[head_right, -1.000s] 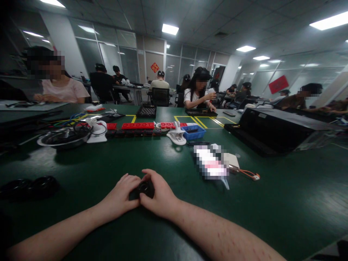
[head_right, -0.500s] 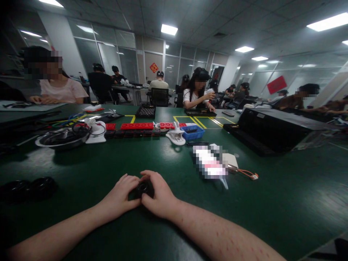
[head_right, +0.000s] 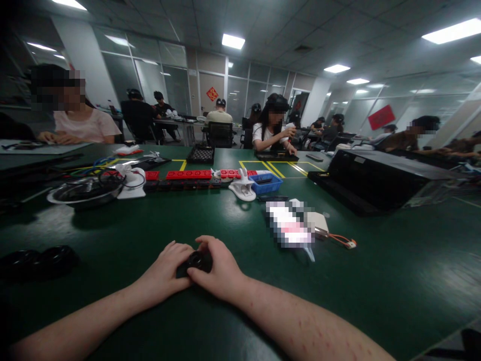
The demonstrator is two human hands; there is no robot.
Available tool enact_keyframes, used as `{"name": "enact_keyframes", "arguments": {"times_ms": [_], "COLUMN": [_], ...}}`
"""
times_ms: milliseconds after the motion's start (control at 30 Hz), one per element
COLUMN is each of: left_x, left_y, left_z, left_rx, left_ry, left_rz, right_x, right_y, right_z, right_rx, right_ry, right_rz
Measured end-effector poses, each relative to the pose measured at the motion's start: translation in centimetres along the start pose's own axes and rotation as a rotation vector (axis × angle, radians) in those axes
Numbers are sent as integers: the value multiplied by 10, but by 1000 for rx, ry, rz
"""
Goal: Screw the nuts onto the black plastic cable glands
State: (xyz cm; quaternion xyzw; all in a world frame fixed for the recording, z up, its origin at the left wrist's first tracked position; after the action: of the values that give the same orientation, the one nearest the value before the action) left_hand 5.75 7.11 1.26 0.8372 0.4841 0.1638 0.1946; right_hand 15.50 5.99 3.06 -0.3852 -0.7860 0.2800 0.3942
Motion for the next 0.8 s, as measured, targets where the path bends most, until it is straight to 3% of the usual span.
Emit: {"name": "enact_keyframes", "arguments": {"times_ms": [167,433,667,800], "left_x": [0,-2,1,1], "left_y": [-3,-2,-6,-6], "left_z": [2,-3,2,1], "left_rx": [3,-27,0,-12], "left_ry": [5,32,17,14], "left_rz": [3,-34,-27,-37], "right_x": [-2,0,-3,-2], "right_y": [-9,3,-12,-6], "right_z": [2,-2,2,0], "right_rx": [78,-56,98,36], "right_ry": [-67,40,-53,-13], "right_rz": [-108,33,-127,-80]}}
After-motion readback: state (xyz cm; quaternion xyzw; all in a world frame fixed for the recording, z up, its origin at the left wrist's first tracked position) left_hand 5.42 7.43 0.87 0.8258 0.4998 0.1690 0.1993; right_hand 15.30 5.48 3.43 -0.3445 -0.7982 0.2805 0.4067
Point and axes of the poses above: each hand's wrist, its own x-axis towards the middle knuckle, its own z-axis out of the palm, y = z × x, the point moved 8 cm from there along x, towards the middle knuckle, and after that the axes turned 5 degrees about -z, right-handed, at the moved point
